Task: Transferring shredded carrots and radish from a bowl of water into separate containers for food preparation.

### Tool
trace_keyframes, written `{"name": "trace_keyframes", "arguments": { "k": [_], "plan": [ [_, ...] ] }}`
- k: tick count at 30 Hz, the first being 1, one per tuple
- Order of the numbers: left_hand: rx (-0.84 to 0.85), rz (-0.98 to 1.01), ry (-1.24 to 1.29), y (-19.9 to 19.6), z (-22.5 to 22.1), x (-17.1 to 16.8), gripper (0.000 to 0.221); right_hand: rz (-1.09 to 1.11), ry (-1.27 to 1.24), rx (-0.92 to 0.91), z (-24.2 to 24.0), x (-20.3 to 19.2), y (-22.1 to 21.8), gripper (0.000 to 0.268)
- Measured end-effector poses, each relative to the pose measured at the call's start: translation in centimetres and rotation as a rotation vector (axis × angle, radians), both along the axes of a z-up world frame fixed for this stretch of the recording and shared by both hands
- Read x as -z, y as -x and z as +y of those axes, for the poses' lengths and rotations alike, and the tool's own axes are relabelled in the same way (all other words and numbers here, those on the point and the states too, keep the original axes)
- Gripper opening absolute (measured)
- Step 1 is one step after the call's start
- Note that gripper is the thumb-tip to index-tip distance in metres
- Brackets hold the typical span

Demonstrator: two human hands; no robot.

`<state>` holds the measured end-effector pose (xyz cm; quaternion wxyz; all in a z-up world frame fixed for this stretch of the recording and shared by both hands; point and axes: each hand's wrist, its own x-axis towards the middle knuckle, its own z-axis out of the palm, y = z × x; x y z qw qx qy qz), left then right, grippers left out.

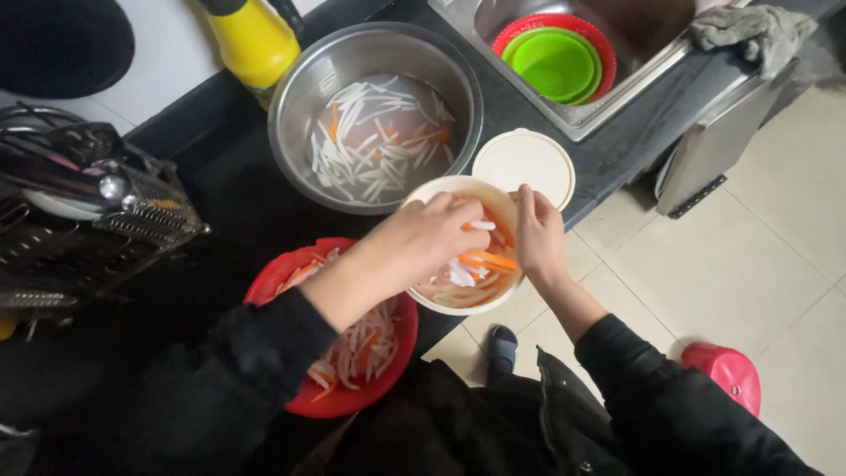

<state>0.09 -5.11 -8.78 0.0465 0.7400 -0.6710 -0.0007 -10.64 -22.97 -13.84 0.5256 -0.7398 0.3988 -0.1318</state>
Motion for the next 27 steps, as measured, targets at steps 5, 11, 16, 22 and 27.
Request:
{"name": "trace_keyframes", "arguments": {
  "k": [5,11,16,22,27],
  "plan": [
    [0.136,-0.035,0.012,-0.7,-1.5,6.9,0.045,-0.029,-0.02,0.011,-0.3,0.2,0.0,0.049],
    [0.083,0.21,-0.214,-0.4,-0.5,12.2,0.085,-0.024,-0.038,0.009,-0.3,0.1,0.0,0.05],
    [0.008,0.119,-0.229,-1.3,-0.4,8.2,0.086,-0.04,-0.062,-0.017,-0.1,-0.8,0.2,0.052],
    [-0.213,0.195,-0.192,-1.2,2.4,6.2,0.009,-0.056,-0.06,-0.012,-0.1,-0.5,0.2,0.051],
    [-0.222,0.082,-0.073,-2.0,0.7,9.4,0.012,-0.054,-0.066,-0.016,0.1,-1.1,0.2,0.052]
  ]
}}
